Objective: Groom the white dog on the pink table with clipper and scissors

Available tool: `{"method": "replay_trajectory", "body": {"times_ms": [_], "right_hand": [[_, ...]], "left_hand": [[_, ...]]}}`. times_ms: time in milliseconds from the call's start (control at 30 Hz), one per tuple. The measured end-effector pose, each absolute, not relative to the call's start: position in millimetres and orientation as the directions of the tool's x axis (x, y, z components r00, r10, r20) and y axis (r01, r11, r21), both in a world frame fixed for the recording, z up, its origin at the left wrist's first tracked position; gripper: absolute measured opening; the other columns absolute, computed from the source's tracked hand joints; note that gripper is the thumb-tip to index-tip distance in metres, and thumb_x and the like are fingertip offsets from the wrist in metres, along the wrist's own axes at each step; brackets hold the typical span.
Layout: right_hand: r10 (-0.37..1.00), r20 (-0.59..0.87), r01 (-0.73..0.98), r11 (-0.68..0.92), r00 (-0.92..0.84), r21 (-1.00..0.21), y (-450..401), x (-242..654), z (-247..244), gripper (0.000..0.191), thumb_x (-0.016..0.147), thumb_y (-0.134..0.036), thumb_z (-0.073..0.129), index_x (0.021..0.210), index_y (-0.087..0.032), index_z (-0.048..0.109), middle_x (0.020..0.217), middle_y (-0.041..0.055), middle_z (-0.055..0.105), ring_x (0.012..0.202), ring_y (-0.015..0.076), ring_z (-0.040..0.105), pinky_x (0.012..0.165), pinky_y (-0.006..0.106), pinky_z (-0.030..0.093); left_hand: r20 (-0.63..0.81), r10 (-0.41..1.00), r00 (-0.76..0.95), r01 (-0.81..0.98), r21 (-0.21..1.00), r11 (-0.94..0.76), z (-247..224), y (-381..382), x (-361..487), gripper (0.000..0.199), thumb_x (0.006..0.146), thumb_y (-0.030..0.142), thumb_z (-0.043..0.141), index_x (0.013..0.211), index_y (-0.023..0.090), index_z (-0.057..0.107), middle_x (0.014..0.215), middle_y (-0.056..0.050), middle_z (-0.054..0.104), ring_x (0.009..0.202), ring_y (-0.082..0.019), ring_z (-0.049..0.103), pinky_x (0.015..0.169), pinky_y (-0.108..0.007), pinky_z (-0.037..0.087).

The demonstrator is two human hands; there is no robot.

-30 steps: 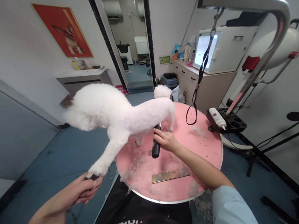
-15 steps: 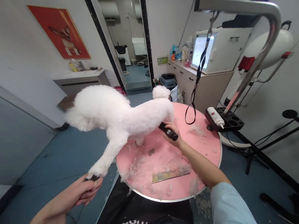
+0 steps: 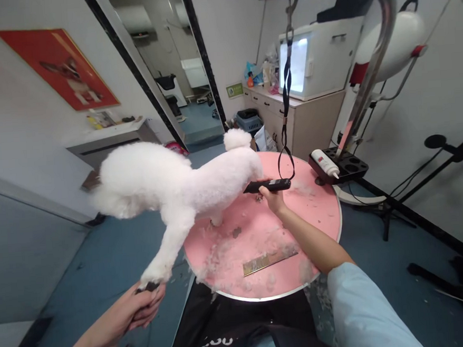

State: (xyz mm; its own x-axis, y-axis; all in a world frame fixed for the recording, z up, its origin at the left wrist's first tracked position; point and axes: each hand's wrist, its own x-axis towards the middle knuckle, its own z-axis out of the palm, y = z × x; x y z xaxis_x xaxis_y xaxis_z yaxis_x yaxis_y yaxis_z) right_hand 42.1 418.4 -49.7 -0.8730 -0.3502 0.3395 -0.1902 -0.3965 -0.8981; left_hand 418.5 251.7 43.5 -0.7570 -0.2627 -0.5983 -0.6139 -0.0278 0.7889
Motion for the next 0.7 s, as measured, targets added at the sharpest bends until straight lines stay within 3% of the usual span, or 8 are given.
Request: {"method": "replay_trajectory", "body": {"times_ms": [100, 233, 367, 433, 600, 700], "right_hand": [[-0.357, 0.326, -0.174, -0.396, -0.875, -0.902, 413.2, 47.5, -44.3, 0.031, 0.069, -0.041, 0.07, 0.092, -0.023, 0.059, 0.086, 0.0019, 0.069, 0.055, 0.0127, 0.059, 0.053, 0.03, 0.052], [-0.405, 0.271, -0.162, -0.283, -0.873, -0.945, 409.0, 48.2, -37.3, 0.03, 0.063, -0.039, 0.073, 0.084, -0.021, 0.06, 0.076, 0.0014, 0.069, 0.049, 0.0122, 0.054, 0.044, 0.027, 0.047], [-0.151, 0.407, -0.348, -0.312, -0.901, -0.884, 416.8, 32.8, -16.9, 0.026, 0.072, -0.04, 0.069, 0.086, -0.02, 0.061, 0.088, 0.0038, 0.071, 0.05, 0.0097, 0.052, 0.047, 0.027, 0.049], [-0.088, 0.442, -0.393, -0.33, -0.893, -0.858, 416.2, 26.8, -7.2, 0.03, 0.077, -0.044, 0.068, 0.093, -0.02, 0.061, 0.095, 0.0045, 0.071, 0.052, 0.0099, 0.054, 0.049, 0.028, 0.05], [-0.139, 0.435, -0.403, -0.209, -0.89, -0.891, 404.5, 35.1, -20.7, 0.044, 0.075, -0.056, 0.073, 0.098, -0.019, 0.061, 0.091, 0.005, 0.069, 0.074, 0.0188, 0.065, 0.059, 0.03, 0.054], [-0.188, 0.406, -0.383, -0.15, -0.894, -0.912, 407.0, 42.0, -36.8, 0.05, 0.069, -0.058, 0.078, 0.098, -0.02, 0.062, 0.086, 0.0026, 0.069, 0.074, 0.0191, 0.065, 0.06, 0.03, 0.055]], "left_hand": [[-0.582, -0.246, -0.775, -0.597, 0.802, -0.018, 44.1, 252.6, 416.7, 0.034, 0.066, 0.049, 0.058, 0.066, 0.022, 0.037, 0.05, 0.01, 0.026, 0.044, -0.005, 0.018, 0.047, -0.023, 0.024], [-0.575, -0.252, -0.779, -0.59, 0.807, -0.018, 46.3, 255.2, 414.6, 0.035, 0.066, 0.049, 0.059, 0.065, 0.023, 0.036, 0.049, 0.01, 0.026, 0.044, -0.005, 0.018, 0.047, -0.023, 0.025], [-0.588, -0.243, -0.771, -0.604, 0.797, -0.011, 45.6, 255.0, 414.5, 0.039, 0.067, 0.053, 0.061, 0.067, 0.022, 0.037, 0.049, 0.01, 0.027, 0.045, -0.005, 0.018, 0.048, -0.023, 0.024], [-0.576, -0.214, -0.789, -0.589, 0.808, -0.004, 44.5, 254.0, 413.8, 0.039, 0.069, 0.053, 0.061, 0.067, 0.022, 0.037, 0.05, 0.01, 0.027, 0.045, -0.006, 0.019, 0.048, -0.024, 0.024], [-0.575, -0.208, -0.792, -0.587, 0.81, -0.003, 44.1, 253.9, 409.9, 0.037, 0.068, 0.052, 0.059, 0.068, 0.022, 0.037, 0.049, 0.01, 0.027, 0.043, -0.005, 0.019, 0.049, -0.024, 0.026], [-0.582, -0.218, -0.784, -0.594, 0.804, -0.008, 46.6, 256.0, 408.0, 0.039, 0.068, 0.054, 0.061, 0.069, 0.023, 0.037, 0.049, 0.011, 0.026, 0.043, -0.005, 0.018, 0.05, -0.025, 0.028]]}}
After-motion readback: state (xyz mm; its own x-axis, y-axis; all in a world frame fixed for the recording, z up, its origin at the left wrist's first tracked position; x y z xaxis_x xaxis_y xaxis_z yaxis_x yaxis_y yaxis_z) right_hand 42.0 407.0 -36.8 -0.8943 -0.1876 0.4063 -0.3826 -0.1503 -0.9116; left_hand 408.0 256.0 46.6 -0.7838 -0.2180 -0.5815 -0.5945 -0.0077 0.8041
